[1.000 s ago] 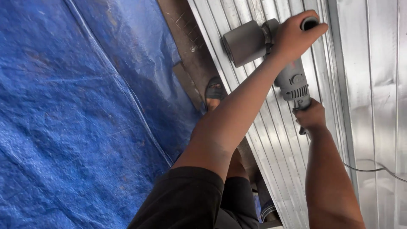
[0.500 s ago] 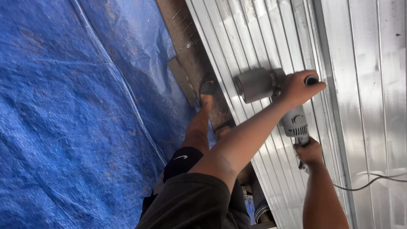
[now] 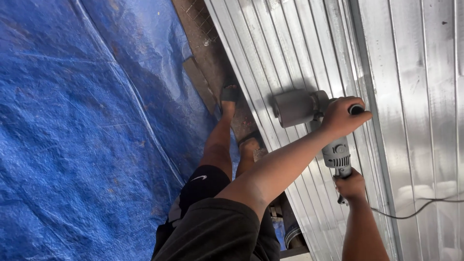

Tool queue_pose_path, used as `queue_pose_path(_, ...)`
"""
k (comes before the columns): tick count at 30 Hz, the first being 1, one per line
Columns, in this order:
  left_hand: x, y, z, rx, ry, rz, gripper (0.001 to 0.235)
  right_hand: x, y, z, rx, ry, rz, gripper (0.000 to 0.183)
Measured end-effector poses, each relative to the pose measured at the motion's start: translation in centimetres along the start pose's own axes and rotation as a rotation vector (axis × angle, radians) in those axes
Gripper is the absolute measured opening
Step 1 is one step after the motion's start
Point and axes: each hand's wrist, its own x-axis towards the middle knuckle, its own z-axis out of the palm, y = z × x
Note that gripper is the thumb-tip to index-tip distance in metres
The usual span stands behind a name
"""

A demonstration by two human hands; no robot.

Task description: Polishing long aluminum profiles using a handheld power polisher on a fabrication floor.

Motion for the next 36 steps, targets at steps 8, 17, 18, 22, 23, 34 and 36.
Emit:
queue_pose_path(8, 7.7, -0.4, -4.8, 0.045, 0.06, 0.144, 0.018, 1.7, -11.9, -0.4, 0.029, -0.044, -0.055, 0.034)
queue_pose_path(17, 17.1, 7.7, -14.2, 0.018, 0.057, 0.219, 0.017, 8.3, -23.4, -1.7, -0.077, -0.036, -0.174, 0.037)
queue_pose_path(18, 18.4, 7.6, -14.7, 0.018, 0.057, 0.214, 0.017, 8.2, -25.1, -2.2, -0.078, -0.04, -0.171, 0.037)
queue_pose_path(22, 21.2, 10.7, -17.0, 0.074, 0.124, 0.272, 0.022, 7.5, -30.7, -3.5, -0.038, -0.09, -0.141, 0.029)
queue_pose_path(23, 21.6, 12.4, -17.4, 0.065, 0.144, 0.241, 0.022, 7.5, -31.7, -3.9, -0.001, -0.097, -0.126, 0.023)
queue_pose_path(34, 20.3, 13.4, -16.3, 0.018, 0.098, 0.16, 0.023, 7.2, -29.9, -5.3, 0.028, -0.087, -0.121, 0.029)
queue_pose_path(36, 18.8, 13.0, -15.5, 0.026, 0.076, 0.133, 0.023, 6.6, -28.2, -4.9, 0.033, -0.097, -0.12, 0.032)
